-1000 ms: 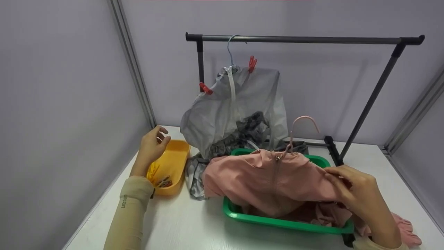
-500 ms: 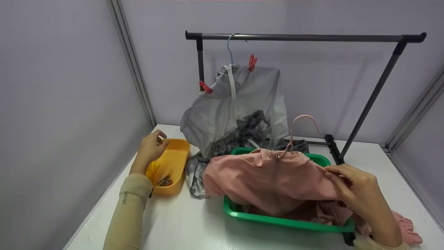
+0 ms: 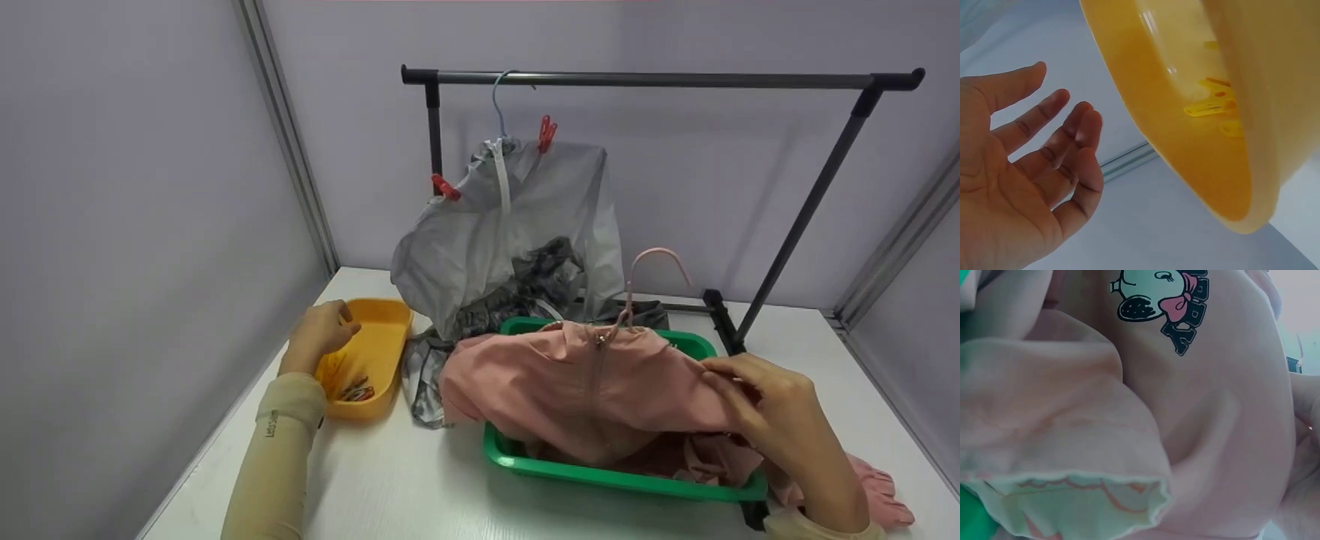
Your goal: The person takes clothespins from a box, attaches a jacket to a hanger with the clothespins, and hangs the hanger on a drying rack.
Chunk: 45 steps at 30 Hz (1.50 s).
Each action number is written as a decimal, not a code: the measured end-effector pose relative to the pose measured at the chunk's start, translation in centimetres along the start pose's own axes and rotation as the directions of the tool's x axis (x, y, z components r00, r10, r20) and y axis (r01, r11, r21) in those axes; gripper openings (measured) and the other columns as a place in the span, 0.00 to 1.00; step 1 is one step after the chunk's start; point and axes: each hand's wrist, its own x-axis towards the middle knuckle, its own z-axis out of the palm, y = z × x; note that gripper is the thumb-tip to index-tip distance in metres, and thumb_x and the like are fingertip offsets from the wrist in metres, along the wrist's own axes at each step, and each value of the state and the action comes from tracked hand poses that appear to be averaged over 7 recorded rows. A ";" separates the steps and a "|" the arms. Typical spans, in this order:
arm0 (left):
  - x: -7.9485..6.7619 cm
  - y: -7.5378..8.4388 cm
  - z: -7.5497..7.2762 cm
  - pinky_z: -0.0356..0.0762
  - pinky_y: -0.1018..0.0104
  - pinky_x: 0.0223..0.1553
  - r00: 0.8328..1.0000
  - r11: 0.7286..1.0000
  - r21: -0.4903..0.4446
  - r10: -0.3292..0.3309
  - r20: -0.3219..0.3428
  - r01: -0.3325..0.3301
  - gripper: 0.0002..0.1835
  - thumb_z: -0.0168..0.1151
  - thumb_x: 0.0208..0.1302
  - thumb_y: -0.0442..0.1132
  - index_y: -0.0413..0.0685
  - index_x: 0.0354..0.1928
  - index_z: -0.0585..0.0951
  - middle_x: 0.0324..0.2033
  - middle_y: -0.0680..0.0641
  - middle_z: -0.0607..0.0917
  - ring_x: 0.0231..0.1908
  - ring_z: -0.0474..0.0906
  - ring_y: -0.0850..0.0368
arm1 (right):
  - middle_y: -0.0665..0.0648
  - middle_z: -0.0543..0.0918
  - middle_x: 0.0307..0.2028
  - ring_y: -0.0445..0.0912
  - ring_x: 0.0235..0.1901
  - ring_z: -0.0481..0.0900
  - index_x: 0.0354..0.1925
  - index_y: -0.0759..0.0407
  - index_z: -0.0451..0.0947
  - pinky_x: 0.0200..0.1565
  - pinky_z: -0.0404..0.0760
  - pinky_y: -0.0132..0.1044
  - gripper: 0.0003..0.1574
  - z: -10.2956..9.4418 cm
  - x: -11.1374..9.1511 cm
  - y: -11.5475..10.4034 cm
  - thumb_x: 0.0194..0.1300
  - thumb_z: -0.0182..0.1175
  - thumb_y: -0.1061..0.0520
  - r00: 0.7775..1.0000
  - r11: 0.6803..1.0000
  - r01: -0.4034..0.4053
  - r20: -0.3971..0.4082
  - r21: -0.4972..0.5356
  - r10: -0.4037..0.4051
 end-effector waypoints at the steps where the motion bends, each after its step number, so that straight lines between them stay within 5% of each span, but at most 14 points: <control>1: 0.0 -0.1 0.1 0.81 0.39 0.54 1.000 1.000 0.012 -0.011 0.009 0.011 0.19 0.65 0.75 0.45 0.35 0.55 0.82 0.53 0.31 0.87 0.53 0.84 0.34 | 0.53 0.93 0.38 0.20 0.44 0.80 0.44 0.58 0.92 0.50 0.73 0.11 0.21 0.0 0.0 0.0 0.55 0.75 0.76 1.000 1.000 0.002 0.001 0.000 -0.002; 18: 0.2 -0.8 1.4 0.78 0.49 0.38 0.985 0.985 0.093 -0.152 0.084 0.144 0.10 0.63 0.70 0.40 0.38 0.41 0.81 0.37 0.39 0.82 0.37 0.78 0.44 | 0.51 0.92 0.37 0.18 0.43 0.79 0.44 0.58 0.92 0.47 0.75 0.12 0.21 -0.1 0.0 0.2 0.55 0.74 0.77 1.000 1.000 0.027 -0.006 0.012 -0.027; 30: 0.0 -0.8 2.1 0.79 0.49 0.40 0.971 0.979 0.093 -0.191 0.144 0.179 0.16 0.63 0.70 0.37 0.29 0.50 0.83 0.40 0.35 0.82 0.36 0.77 0.43 | 0.51 0.93 0.38 0.27 0.40 0.84 0.44 0.58 0.92 0.46 0.75 0.13 0.21 0.0 0.0 0.2 0.55 0.75 0.76 1.000 1.000 0.021 0.009 0.006 -0.021; 37: -0.3 -0.6 2.2 0.81 0.44 0.44 0.968 0.979 0.110 -0.191 0.165 0.174 0.14 0.62 0.71 0.38 0.31 0.47 0.83 0.46 0.31 0.85 0.38 0.78 0.43 | 0.51 0.92 0.38 0.28 0.38 0.84 0.44 0.58 0.91 0.43 0.76 0.13 0.21 0.0 0.0 0.2 0.54 0.75 0.76 0.999 0.999 0.033 0.006 0.012 -0.033; 45: -0.1 -0.4 2.5 0.81 0.43 0.47 0.963 0.978 0.109 -0.195 0.185 0.177 0.10 0.63 0.71 0.39 0.35 0.40 0.83 0.41 0.35 0.82 0.38 0.77 0.44 | 0.51 0.92 0.38 0.29 0.38 0.84 0.44 0.58 0.91 0.46 0.75 0.12 0.21 -0.1 0.0 0.1 0.55 0.75 0.76 1.000 1.000 0.009 0.011 0.012 -0.009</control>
